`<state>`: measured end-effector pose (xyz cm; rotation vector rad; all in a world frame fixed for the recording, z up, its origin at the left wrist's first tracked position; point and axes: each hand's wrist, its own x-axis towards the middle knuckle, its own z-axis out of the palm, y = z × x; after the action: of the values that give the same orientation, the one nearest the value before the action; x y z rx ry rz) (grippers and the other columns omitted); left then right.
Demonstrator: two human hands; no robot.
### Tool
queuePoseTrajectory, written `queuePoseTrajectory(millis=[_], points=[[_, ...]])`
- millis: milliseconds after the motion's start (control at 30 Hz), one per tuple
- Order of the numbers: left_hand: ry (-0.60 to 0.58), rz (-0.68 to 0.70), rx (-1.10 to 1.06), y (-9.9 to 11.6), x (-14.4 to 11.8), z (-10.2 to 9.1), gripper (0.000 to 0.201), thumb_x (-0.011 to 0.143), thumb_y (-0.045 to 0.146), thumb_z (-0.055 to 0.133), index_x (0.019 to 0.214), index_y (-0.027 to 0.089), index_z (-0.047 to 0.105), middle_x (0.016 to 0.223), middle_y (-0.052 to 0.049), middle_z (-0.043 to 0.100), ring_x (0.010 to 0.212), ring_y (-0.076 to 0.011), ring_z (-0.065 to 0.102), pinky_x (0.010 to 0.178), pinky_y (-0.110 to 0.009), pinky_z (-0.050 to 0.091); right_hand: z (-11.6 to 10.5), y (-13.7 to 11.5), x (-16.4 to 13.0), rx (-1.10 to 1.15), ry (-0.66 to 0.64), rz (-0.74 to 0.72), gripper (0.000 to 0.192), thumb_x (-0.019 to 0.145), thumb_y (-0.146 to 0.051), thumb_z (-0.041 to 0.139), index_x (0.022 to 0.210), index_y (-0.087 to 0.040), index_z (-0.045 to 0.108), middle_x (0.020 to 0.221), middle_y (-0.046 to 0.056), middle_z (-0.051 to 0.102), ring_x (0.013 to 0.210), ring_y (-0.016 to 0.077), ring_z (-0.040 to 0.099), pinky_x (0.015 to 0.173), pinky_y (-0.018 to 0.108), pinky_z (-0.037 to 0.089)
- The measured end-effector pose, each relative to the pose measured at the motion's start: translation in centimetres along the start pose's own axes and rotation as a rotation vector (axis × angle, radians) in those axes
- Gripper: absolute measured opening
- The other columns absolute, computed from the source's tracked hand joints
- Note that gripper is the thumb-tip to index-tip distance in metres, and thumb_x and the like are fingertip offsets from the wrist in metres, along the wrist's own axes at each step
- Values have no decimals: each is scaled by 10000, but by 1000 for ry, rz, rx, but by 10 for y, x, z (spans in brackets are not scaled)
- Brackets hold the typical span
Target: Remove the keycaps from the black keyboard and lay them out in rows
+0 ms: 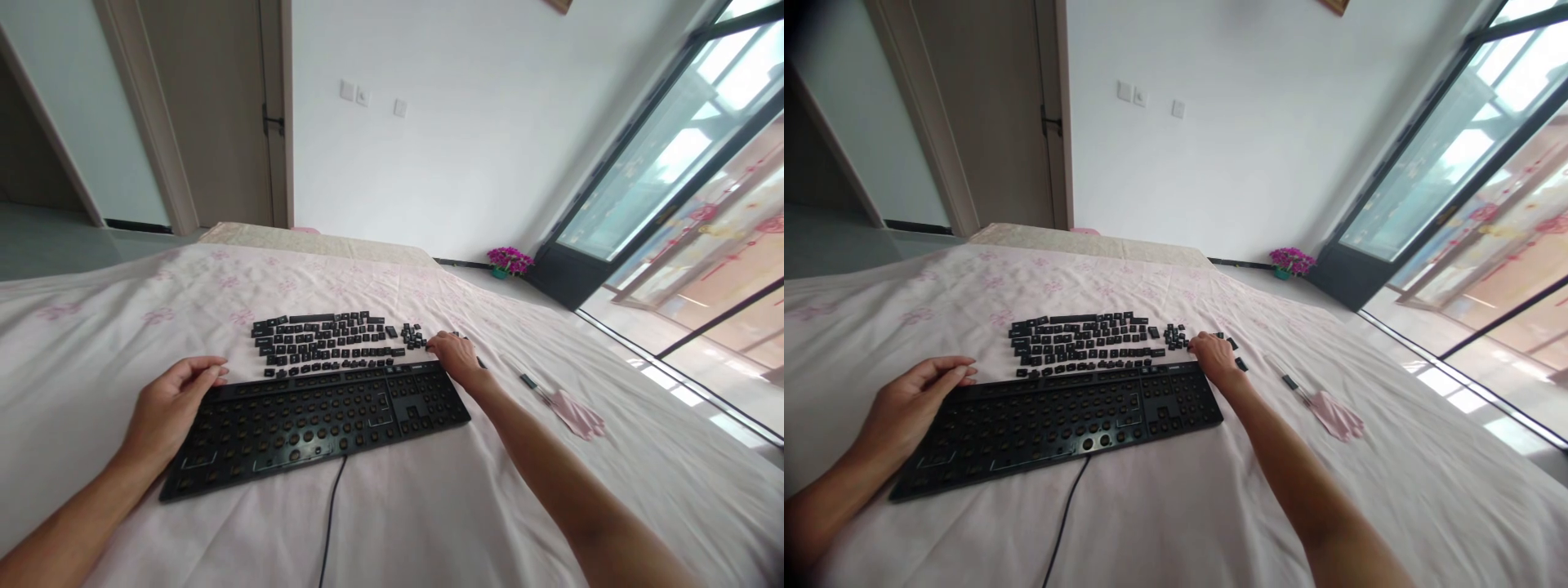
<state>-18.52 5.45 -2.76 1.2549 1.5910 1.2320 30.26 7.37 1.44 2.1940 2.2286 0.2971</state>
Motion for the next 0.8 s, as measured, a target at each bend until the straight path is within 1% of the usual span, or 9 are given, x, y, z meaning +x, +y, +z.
queuePoseTrajectory(millis=[67,133,200,300,400,467,600,700,800], points=[[-5,6,-1,-1,1,0,446,755,541,652,1076,232,670,887,-22,726,834,-189,674,672,-221,492,-4,0,-2,13,12,21,238,939,-309,518,1030,-265,733,1050,60,699,960,210,637,718,271,406],[-14,12,-9,-2,1,-1,442,764,537,650,1085,234,669,890,-19,726,843,-185,675,682,-217,492,-7,-2,-6,112,49,53,243,929,-337,524,1035,-276,733,1054,45,705,934,204,638,716,274,408],[-13,16,-13,-2,1,-1,441,761,535,656,1083,235,670,912,-18,726,852,-182,675,697,-217,494,-10,-8,-12,356,55,95,241,884,-377,569,1000,-264,747,950,29,724,845,192,639,693,273,413],[-2,18,-5,0,0,-1,448,753,532,664,1080,226,672,936,-26,724,856,-190,675,708,-231,498,-13,-22,-20,844,-21,152,282,782,-392,641,934,-189,763,713,13,695,659,161,590,637,271,417],[-3,15,-8,2,-1,0,451,750,532,665,1075,220,673,921,-31,721,863,-200,676,705,-237,500,-17,-38,-26,1147,-71,219,319,687,-379,696,881,-135,763,628,-3,654,575,127,522,607,265,403],[-6,12,-21,3,-2,1,448,746,531,668,1069,221,673,916,-30,721,859,-201,676,691,-233,499,-20,-45,-28,1223,-91,255,318,649,-376,721,844,-128,766,615,-6,649,560,115,498,597,260,390],[-5,11,-18,4,-2,0,430,747,522,668,1060,227,675,902,-24,724,849,-193,677,690,-224,496,-26,-49,-28,1263,-113,260,293,625,-352,739,818,-135,773,629,-2,667,573,111,501,607,257,395],[-5,5,-12,3,-1,0,423,754,518,663,1065,231,675,896,-19,723,853,-185,677,703,-219,492,-26,-49,-28,1259,-112,266,289,618,-338,745,822,-136,773,655,0,687,593,116,528,633,259,418],[-10,20,-16,2,-1,0,432,756,516,662,1075,225,671,925,-23,722,864,-186,674,708,-222,492,-21,-47,-27,1196,-108,243,299,654,-362,726,849,-141,773,690,11,708,637,144,584,667,273,444]])
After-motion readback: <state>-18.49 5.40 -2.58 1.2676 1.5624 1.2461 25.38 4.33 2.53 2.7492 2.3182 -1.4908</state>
